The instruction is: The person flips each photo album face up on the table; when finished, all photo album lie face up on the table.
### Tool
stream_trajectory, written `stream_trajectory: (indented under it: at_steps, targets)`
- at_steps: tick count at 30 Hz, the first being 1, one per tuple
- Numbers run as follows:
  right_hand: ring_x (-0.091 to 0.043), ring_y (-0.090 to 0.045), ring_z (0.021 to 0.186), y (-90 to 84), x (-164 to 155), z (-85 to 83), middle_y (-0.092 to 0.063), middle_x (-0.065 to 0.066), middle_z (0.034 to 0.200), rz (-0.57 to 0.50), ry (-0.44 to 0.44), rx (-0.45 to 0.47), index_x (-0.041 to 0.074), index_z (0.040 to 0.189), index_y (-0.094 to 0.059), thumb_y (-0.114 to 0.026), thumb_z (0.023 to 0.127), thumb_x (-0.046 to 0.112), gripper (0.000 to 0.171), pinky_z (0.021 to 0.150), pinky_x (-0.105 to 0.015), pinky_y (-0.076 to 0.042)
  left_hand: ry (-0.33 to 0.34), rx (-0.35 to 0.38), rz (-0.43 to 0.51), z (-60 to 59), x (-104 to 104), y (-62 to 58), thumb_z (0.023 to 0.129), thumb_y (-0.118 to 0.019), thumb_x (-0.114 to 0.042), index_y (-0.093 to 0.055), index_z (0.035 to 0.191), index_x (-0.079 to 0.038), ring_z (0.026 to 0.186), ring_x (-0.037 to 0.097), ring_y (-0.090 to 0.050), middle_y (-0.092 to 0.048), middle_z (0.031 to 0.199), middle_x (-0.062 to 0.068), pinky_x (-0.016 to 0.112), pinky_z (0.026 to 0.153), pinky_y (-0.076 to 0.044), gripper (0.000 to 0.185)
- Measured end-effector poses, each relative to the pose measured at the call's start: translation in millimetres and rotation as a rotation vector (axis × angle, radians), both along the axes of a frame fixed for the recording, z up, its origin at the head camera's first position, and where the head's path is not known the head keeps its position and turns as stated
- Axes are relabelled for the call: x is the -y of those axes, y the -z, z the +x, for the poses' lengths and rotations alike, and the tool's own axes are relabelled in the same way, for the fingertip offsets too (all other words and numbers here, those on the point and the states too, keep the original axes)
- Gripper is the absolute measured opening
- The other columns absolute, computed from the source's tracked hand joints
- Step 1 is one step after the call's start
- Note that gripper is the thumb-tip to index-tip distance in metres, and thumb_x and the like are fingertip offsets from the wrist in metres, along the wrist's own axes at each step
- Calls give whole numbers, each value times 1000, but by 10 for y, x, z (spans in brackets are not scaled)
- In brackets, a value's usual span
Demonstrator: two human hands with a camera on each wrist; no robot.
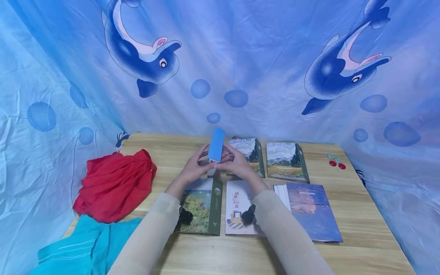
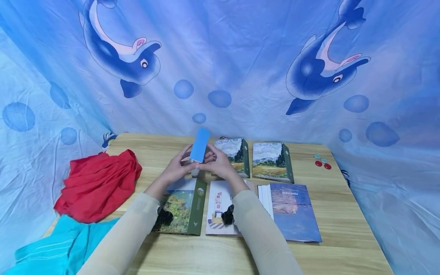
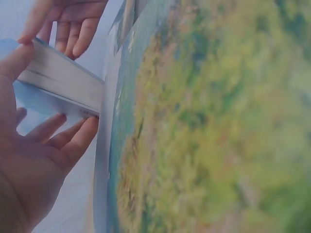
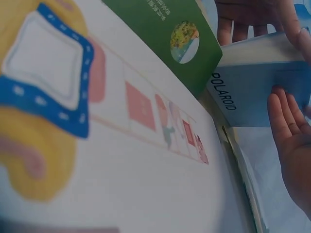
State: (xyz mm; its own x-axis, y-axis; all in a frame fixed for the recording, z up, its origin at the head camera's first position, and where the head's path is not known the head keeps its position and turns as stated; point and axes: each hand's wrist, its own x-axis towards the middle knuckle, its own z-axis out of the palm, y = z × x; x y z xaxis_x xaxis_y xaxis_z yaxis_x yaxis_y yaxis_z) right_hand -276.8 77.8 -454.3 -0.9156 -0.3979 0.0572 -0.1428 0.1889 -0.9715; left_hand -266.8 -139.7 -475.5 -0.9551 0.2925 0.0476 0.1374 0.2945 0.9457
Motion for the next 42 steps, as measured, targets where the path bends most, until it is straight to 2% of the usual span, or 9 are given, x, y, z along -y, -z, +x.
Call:
stream_trajectory:
  at_steps: [4,11,19,27,34,42]
  targets:
    - [-29,-66,107,64,42,-21,-60,-16,122,-2,-18,-32,17,160,-31,-87,80,11,98,93,-33,-57,-22,-20,9,16,26,-6,90,-78,-37,-20,162,-36,133,44,-50,-37,158,19,54,105,-48,92]
    - [-38,-64,114,143,89,-31,-59,-23,126,29,-33,-67,13,157,-36,-86,80,7,93,99,-42,-55,-34,-14,16,42,53,-41,90,-78,-36,-22,161,-36,135,45,-47,-36,159,16,55,105,-48,91]
    - [-31,-63,117,214,122,-27,-59,-17,131,131,-16,-56,14,157,-38,-81,88,20,81,101,-38,-54,-47,-27,21,36,125,-76,88,-81,-35,-21,163,-29,134,47,-47,-37,157,19,56,106,-47,96]
    - [-31,-60,123,252,148,-18,-59,-15,137,225,1,16,15,156,-39,-78,91,36,79,102,-47,-51,-91,-7,-3,39,252,-77,86,-83,-27,-26,162,-28,136,45,-46,-33,161,18,52,107,-46,95]
    - [-34,-56,129,235,182,1,-56,-19,143,288,35,41,12,155,-41,-78,90,37,78,106,-49,-48,-116,15,-19,43,322,-37,86,-83,-20,-23,163,-18,135,47,-46,-31,160,25,51,108,-45,98]
    - [-35,-47,138,233,230,-1,-43,-20,155,321,-25,43,4,155,-38,-78,91,32,80,112,-45,-43,-143,0,-4,42,386,-7,86,-82,-15,-27,161,-15,135,45,-48,-29,162,20,49,105,-49,93]
